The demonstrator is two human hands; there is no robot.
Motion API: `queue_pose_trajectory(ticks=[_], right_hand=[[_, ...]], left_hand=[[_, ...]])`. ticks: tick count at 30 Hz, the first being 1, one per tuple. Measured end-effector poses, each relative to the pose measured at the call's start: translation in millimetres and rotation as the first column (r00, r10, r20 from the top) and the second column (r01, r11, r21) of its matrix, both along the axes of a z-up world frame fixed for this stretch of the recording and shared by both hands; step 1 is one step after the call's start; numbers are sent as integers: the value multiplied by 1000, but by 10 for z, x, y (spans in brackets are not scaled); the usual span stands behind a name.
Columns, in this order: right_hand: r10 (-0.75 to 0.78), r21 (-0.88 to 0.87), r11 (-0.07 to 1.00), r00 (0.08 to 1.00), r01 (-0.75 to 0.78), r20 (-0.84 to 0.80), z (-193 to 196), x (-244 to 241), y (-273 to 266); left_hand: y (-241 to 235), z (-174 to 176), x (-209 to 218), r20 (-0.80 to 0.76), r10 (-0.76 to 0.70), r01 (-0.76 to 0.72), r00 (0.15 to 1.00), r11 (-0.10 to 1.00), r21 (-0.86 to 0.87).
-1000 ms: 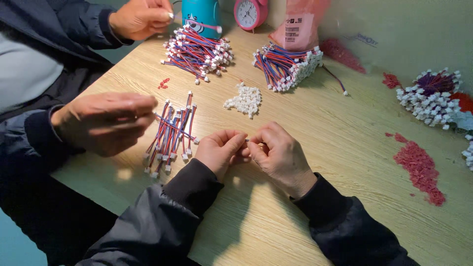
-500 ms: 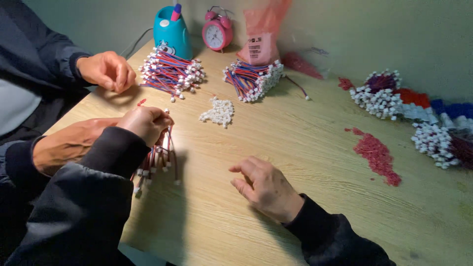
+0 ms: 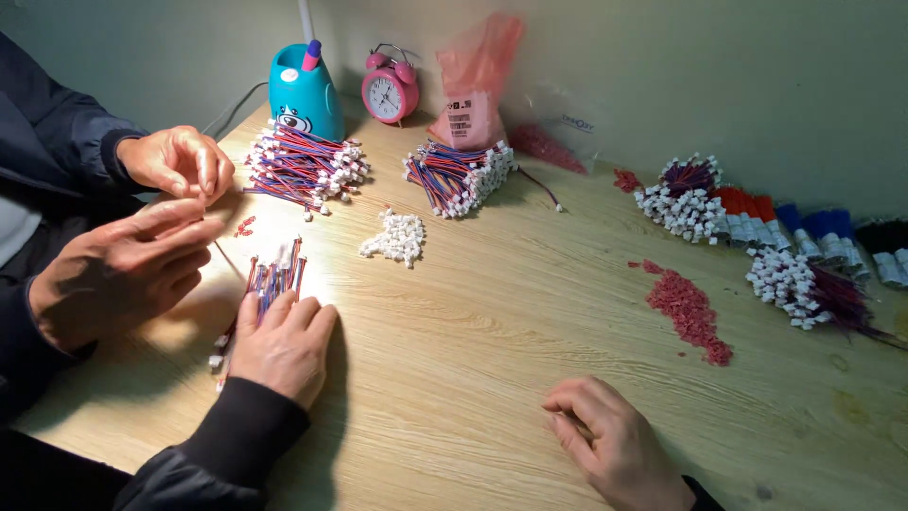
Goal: Assembling wiring harnesses by attaching plastic connectors to wire bundles
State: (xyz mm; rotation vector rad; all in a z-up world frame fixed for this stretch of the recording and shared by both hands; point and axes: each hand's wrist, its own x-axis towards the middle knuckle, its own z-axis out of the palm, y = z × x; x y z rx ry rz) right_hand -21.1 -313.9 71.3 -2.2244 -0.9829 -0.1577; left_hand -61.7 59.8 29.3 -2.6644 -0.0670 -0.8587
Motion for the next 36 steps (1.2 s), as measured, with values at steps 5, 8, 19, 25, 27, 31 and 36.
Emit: queue_pose_trajectory(ticks=[5,8,19,25,27,31,36], right_hand=[[22,-25,999,999,-21,35,-117,75,-28],[76,-26,997,992,-74,98,-221,196,-11],[98,-36,995,982,-94,159,347,945,861],[43,-85,996,961,-20,274,284,1593,1400],[31,-100,995,926,7,375,226,1814,1599],[-35,-127,983,820,130,571,88,2143,2029],[-115,-193,934,763,302,636,-46,2426,2367]], left_hand=[[304,-218,-12,-165,58,-79,984,989,-123],[421,-353,70,-163,129,-144,978,986,-83],[-562,-294,859,36,-618,590,786,731,-341],[-1177,-484,1099,260,-568,621,781,665,-415],[-1146,-506,1103,195,-611,610,767,600,-518],[-1108,-464,1099,193,-675,671,712,574,-469],[-1209,-647,1134,361,-527,635,770,575,-516]])
